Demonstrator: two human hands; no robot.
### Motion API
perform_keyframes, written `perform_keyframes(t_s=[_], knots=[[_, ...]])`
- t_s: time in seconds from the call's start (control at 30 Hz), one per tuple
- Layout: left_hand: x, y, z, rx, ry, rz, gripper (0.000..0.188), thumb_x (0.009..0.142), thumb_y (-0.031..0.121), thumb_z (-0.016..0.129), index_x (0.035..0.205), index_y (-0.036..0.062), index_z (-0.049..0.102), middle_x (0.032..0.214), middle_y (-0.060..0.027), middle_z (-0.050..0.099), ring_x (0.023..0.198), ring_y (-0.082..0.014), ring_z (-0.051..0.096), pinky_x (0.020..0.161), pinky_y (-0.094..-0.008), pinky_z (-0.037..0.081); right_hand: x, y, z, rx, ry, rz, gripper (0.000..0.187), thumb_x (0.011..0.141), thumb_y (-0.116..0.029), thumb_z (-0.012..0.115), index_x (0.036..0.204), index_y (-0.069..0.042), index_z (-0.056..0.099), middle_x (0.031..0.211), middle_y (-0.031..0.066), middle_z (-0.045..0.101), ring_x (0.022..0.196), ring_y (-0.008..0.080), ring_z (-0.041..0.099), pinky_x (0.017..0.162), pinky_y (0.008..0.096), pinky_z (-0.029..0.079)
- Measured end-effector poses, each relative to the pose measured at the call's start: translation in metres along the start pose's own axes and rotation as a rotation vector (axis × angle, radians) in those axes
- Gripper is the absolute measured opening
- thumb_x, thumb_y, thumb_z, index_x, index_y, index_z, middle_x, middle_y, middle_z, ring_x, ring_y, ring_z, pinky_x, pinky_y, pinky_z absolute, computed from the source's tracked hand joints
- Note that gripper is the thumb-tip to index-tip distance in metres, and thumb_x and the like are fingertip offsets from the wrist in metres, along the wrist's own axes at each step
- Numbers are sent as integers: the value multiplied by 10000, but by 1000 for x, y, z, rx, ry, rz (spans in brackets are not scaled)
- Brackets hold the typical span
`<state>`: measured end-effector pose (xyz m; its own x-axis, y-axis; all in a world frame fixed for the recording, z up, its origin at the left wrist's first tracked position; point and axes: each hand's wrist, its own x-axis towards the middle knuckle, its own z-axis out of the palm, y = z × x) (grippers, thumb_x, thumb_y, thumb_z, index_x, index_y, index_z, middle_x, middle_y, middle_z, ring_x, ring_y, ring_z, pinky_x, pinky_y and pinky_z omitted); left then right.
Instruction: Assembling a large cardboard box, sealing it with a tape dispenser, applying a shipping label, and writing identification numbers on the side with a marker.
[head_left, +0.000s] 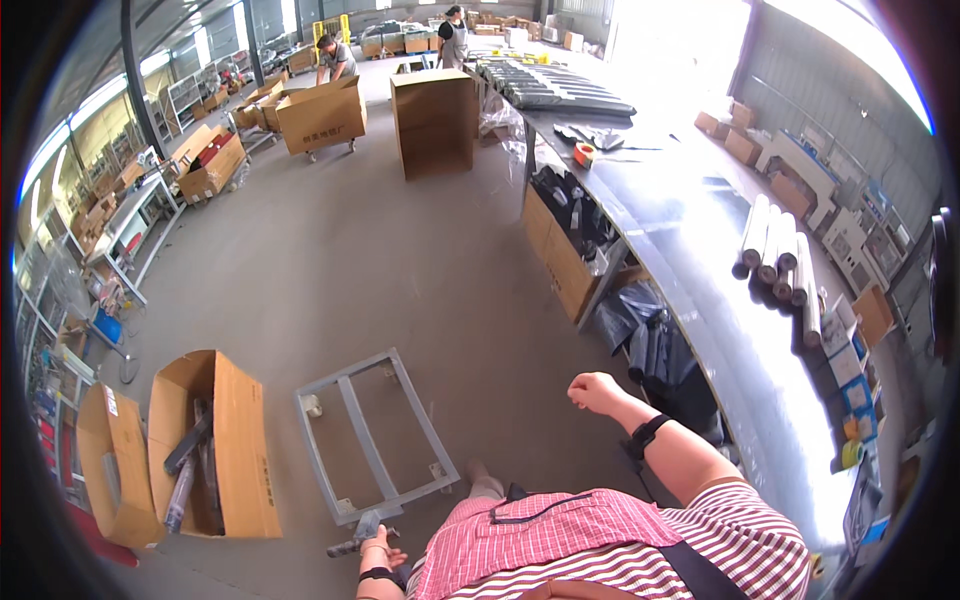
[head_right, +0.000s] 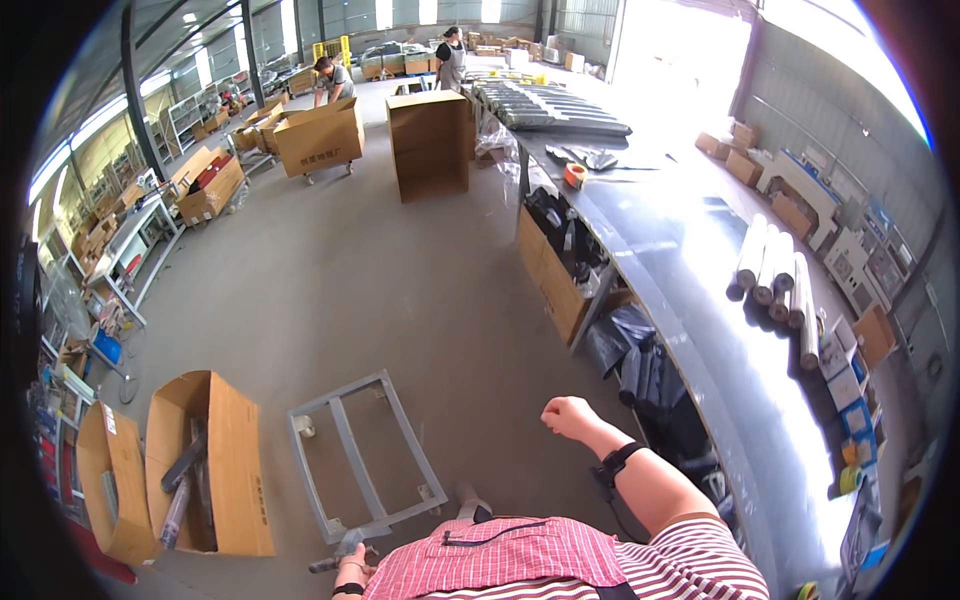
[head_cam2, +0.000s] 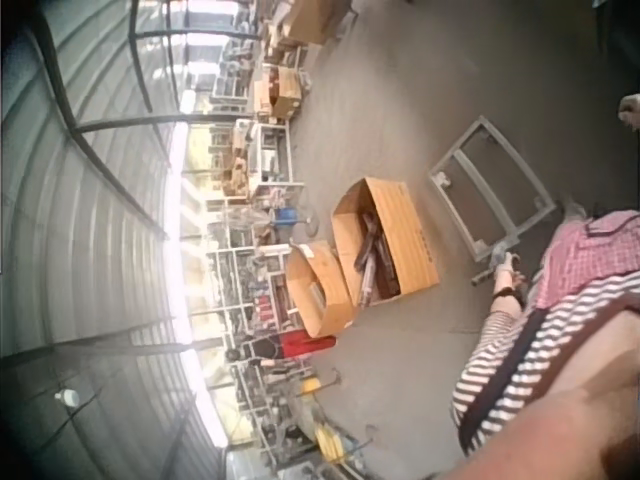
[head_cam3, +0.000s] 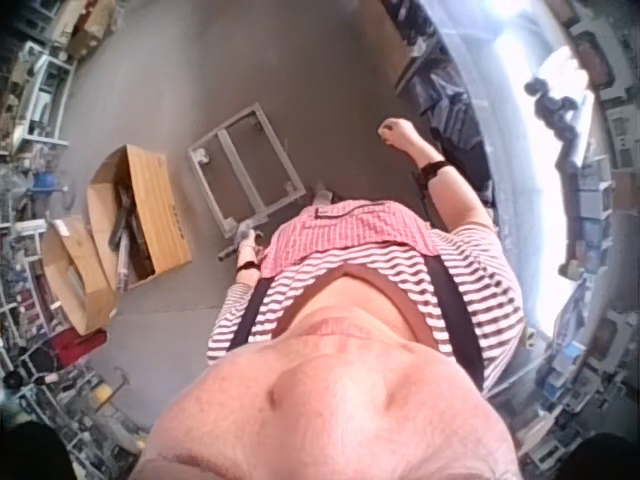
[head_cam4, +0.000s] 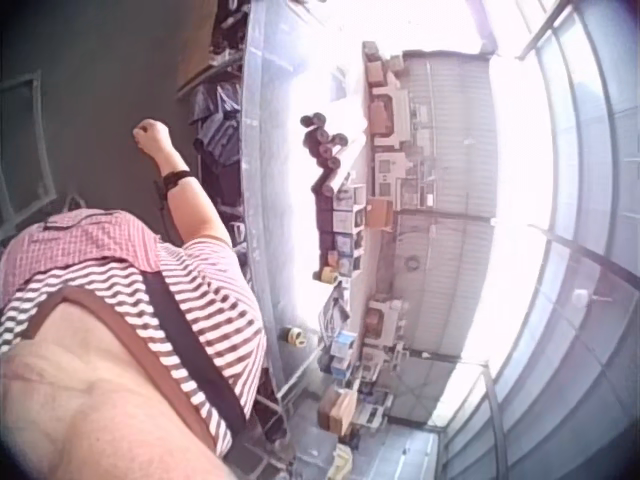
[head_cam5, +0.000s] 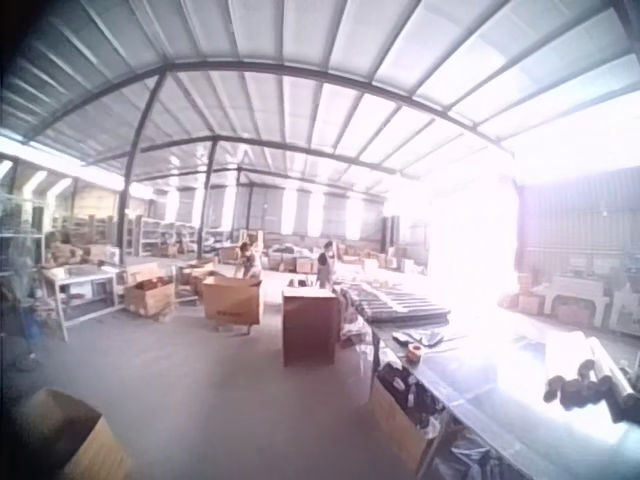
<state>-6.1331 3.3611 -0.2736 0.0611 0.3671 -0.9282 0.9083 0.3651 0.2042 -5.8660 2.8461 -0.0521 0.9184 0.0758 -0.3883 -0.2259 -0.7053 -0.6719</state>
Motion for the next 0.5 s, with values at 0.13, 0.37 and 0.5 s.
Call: perform_keyframes(t_s=[0.13,0.37,0.5], knots=[[-7,112,47,1064,560,737,596,760,530,712,1085,36,633,1016,-142,662,1061,-360,606,910,-486,473,72,38,-42,-95,-2,15,192,861,-211,624,863,-28,681,683,42,666,625,126,640,605,280,516],[-18,313,172,1148,253,679,626,770,406,741,1290,146,510,1320,-118,465,1216,-306,517,1010,-428,431,33,288,-113,-693,-50,321,236,785,-274,579,707,-113,733,662,79,687,687,257,686,663,389,542],[-1,427,247,1143,327,673,604,782,354,737,1297,169,480,1312,-130,461,1179,-319,536,997,-431,454,56,347,-137,-966,-411,436,248,818,-284,604,900,-99,747,939,100,716,891,287,682,777,405,529]])
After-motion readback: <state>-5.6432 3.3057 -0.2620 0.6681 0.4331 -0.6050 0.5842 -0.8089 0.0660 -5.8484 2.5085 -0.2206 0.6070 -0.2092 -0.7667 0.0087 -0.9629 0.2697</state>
